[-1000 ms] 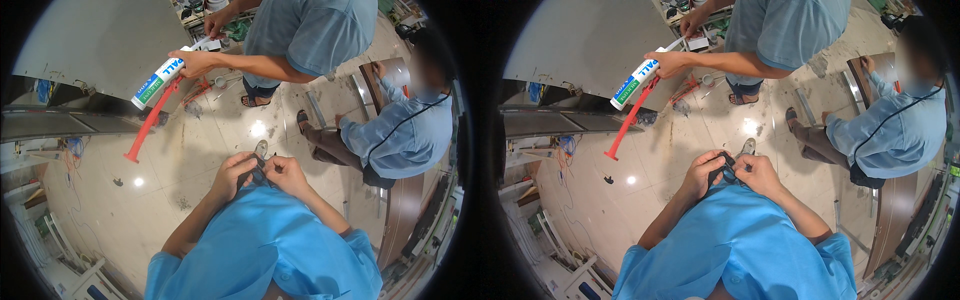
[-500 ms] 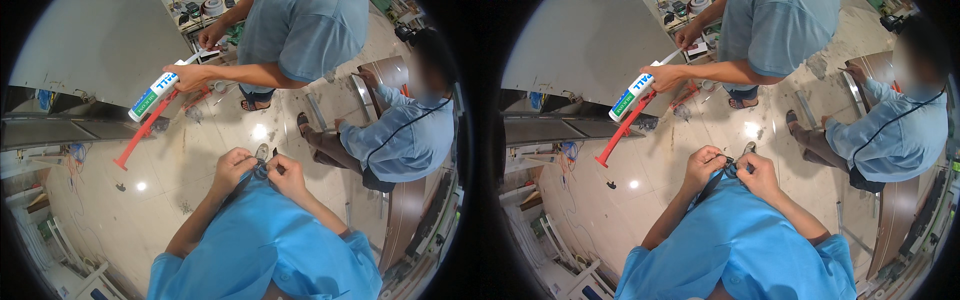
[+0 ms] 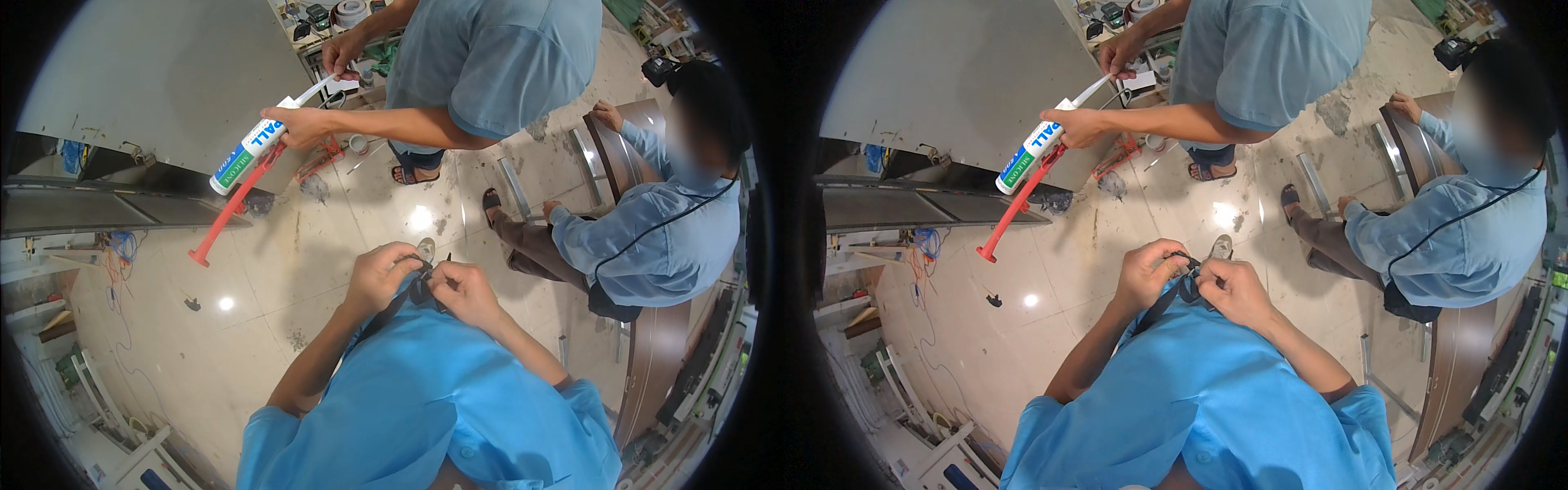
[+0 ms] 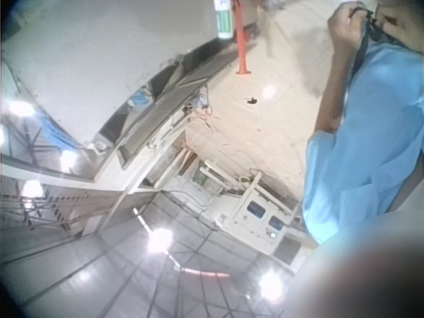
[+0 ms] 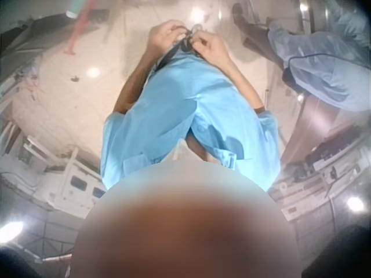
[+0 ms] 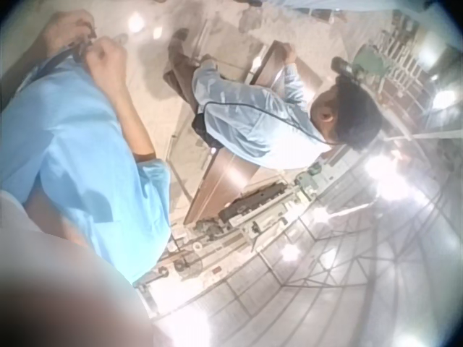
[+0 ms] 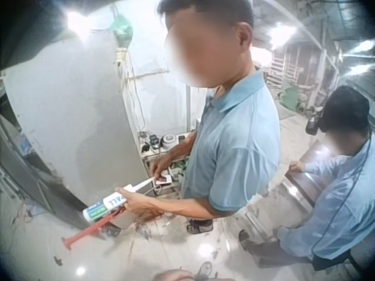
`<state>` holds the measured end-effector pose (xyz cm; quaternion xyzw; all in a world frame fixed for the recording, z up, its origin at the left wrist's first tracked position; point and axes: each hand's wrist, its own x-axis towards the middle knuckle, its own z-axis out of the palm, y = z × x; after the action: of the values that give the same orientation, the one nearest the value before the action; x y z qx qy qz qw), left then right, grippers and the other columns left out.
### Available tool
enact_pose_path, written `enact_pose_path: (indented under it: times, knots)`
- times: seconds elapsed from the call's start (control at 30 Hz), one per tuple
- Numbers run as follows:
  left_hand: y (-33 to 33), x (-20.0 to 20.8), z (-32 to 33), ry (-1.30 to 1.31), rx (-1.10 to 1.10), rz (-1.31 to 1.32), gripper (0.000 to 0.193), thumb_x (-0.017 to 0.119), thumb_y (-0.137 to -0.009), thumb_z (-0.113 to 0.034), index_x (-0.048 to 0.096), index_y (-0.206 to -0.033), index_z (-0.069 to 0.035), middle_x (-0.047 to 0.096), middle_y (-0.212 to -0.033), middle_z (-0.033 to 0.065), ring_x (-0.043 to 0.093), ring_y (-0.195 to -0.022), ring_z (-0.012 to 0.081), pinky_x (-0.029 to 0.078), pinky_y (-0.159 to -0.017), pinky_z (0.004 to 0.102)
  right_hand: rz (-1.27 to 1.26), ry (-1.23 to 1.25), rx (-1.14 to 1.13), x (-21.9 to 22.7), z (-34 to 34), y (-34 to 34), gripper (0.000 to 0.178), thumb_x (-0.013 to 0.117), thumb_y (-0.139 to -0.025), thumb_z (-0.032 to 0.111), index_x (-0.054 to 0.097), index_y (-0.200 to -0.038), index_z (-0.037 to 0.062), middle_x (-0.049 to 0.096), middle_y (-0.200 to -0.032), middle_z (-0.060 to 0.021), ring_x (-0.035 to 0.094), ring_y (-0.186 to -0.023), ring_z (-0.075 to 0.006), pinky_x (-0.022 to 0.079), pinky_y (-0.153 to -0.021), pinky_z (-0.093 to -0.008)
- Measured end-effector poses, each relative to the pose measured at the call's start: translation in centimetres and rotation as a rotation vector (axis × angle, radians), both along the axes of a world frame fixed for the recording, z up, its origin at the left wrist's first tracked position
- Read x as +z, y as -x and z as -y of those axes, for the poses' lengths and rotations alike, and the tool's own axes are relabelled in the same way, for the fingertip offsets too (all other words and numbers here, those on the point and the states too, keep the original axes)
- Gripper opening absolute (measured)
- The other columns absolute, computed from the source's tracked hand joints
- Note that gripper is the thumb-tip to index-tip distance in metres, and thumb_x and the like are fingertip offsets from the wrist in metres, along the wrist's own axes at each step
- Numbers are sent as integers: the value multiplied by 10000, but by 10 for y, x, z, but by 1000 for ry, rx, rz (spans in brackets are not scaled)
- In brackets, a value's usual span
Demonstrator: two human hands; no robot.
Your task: The person sits on the floor and mixes dark paint in a small container using a stick, then adds water from a bottle and stirs again. They open a white paint can, stir its contents, and place both containers on the floor. The person then handles a black strap, adjusting it with both hands while others work nearby.
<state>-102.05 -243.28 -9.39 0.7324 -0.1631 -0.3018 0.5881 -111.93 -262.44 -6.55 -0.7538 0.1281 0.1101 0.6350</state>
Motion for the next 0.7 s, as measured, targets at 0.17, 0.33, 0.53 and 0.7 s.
enact_pose_path:
  times: [0.17, 0.33, 0.53, 0.7]
  knots:
    - [11, -17, -1, 52, 70, -58, 167, 735, -969, -104, 724, -1093, 8, 784, -978, 115, 732, -890, 173, 566, -818, 306, -36, -27, 35, -10, 1, 3, 55, 645, -884, 20, 662, -845, -15, 669, -743, -30, 575, -679, -86, 458, -610, -270]
    - [16, -29, -2, 139, 110, -131, 169, 730, -983, -110, 714, -1099, 11, 779, -966, 111, 732, -891, 161, 570, -813, 308, -143, -154, 48, -14, 2, 3, 122, 666, -936, 42, 639, -824, -2, 599, -706, 19, 532, -674, -57, 421, -590, -255]
    - [8, -4, 0, 39, 64, -3, 115, 726, -971, -65, 704, -1052, 14, 759, -959, 99, 707, -881, 154, 565, -809, 299, -166, -166, -2, -15, 2, 5, 101, 675, -912, 28, 637, -822, 4, 605, -692, 19, 512, -653, -37, 398, -557, -258]
    - [-7, 20, 4, 41, -24, 363, 122, 746, -921, -95, 710, -1014, -25, 723, -927, 132, 699, -860, 320, 553, -793, 395, -4, -125, -126, -10, -8, -1, 120, 737, -920, 65, 657, -852, 6, 646, -730, 0, 535, -650, -57, 426, -564, -270]
